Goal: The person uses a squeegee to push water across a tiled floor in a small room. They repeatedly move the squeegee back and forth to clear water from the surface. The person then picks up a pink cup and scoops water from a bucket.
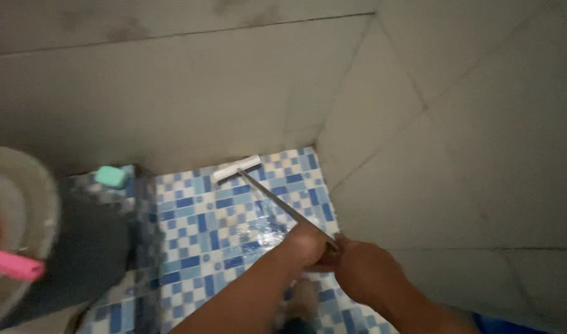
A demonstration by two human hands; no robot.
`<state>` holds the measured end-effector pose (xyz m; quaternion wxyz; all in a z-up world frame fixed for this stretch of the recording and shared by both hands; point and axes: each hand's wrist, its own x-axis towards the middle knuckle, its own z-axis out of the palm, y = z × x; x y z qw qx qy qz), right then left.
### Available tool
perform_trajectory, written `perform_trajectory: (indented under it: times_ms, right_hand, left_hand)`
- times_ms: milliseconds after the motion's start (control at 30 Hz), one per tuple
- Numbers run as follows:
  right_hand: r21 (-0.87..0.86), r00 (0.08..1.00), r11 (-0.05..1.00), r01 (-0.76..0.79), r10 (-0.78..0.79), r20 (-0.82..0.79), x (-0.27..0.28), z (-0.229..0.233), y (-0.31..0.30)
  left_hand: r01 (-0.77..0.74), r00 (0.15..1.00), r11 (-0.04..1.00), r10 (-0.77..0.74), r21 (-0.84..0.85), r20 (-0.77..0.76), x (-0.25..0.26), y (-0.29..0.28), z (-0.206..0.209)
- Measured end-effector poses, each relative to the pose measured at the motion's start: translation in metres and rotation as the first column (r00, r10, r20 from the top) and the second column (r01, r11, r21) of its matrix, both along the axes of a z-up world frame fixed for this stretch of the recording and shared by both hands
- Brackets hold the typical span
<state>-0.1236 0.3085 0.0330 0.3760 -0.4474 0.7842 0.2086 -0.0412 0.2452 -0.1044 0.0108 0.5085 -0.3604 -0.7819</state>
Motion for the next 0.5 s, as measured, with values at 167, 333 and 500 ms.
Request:
perform_trajectory:
  times_ms: [167,333,500]
  right_hand:
    - [-0.208,0.997,0.975,0.077,-0.072,0.032,-0.025,0.003,0.011]
    - [-0.048,0.991,0.994,0.095,-0.090,0.101,-0.004,0.012,-0.008]
    - [-0.001,0.955,0.971,0.239,-0.234,0.184,0.061,0.032,-0.027]
  left_hand:
    - [0.639,0.761,0.603,-0.405,-0.478,0.506,-0.015,0.003,0.082]
    - [0.875,0.457,0.149,-0.571,-0.461,0.682,0.000,-0.020,0.109]
    - [0.895,0.399,0.119,-0.643,-0.430,0.654,0.054,-0.039,0.095]
